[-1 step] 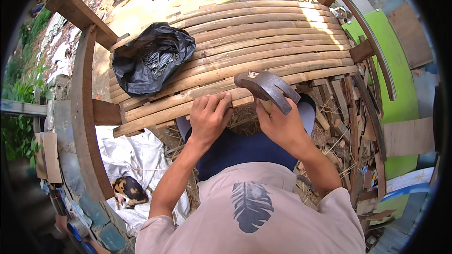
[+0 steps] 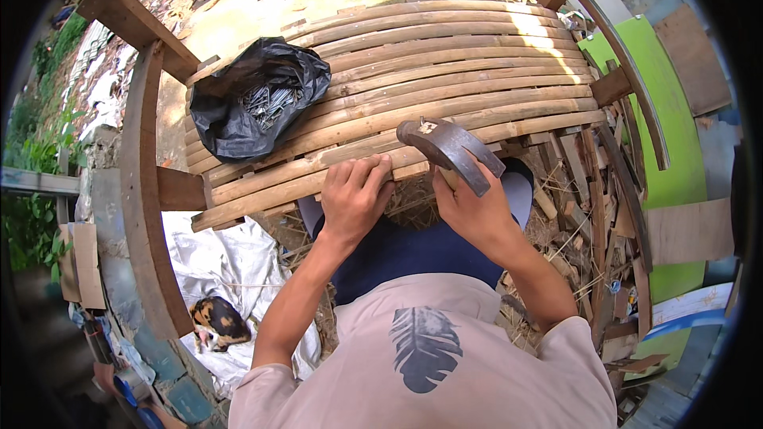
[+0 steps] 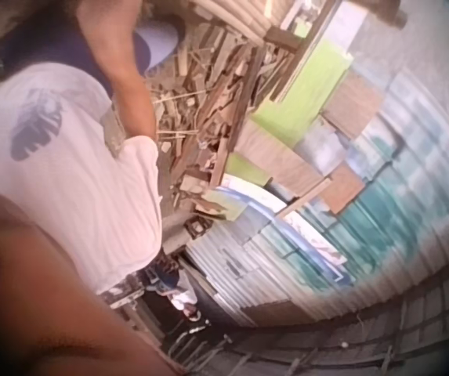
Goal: The person hammers nails into a curved wooden bench seat using a hammer. They repeatedly pick nails from a black plastic bag and drive them into the slats to secure them to the frame.
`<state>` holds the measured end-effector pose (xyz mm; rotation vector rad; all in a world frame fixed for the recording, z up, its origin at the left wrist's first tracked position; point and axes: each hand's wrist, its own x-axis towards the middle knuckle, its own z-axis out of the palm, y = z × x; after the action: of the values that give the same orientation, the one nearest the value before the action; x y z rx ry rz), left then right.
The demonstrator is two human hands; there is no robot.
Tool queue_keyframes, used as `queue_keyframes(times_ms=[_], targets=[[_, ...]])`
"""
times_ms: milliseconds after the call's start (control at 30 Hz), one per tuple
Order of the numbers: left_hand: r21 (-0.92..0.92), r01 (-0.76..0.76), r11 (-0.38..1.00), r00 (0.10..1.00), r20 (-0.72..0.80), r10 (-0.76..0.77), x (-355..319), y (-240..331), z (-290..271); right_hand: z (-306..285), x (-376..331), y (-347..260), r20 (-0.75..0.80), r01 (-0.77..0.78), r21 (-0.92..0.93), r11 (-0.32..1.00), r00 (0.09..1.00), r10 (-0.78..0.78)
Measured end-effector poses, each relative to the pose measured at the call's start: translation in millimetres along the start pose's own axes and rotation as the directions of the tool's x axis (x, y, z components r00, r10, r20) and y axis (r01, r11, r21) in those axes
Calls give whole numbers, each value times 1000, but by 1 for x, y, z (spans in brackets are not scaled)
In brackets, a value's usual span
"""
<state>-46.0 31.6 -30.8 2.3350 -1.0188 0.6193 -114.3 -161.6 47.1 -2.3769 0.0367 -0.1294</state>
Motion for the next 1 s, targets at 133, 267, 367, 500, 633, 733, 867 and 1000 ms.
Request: queue_keyframes(times_ms=[133, 267, 367, 500, 633, 733, 867, 1000], targets=[[-7, -1, 1000, 1000, -12, 1, 0, -2, 1, -11, 10, -1, 101, -46, -172, 984, 993, 64], [1, 4, 1000, 1000, -31, -4, 5, -3, 1, -11, 27, -9, -166, 66, -62, 996, 983, -76], [-6, 3, 1000, 999, -35, -3, 6, -2, 1, -4, 36, 1, -183, 178, -145, 973, 962, -203], [-5, 6, 1000, 999, -37, -6, 2, -5, 4, -11, 41, -1, 151, -16, -289, 957, 987, 62], [-6, 9, 1000, 999, -43, -9, 5, -5, 3, -14, 43, -12, 42, -46, -173, 984, 998, 54], [-14, 7, 1000, 999, -37, -8, 6, -3, 3, -9, 44, 3, 81, 2, -190, 982, 997, 13], [-11, 27, 1000, 1000, -14, -28, 5, -3, 0, -9, 40, 13, 81, -49, -124, 991, 995, 59], [-8, 32, 999, 999, -27, -32, 6, -1, 1, -2, 10, 16, -66, 47, -27, 999, 997, -48]])
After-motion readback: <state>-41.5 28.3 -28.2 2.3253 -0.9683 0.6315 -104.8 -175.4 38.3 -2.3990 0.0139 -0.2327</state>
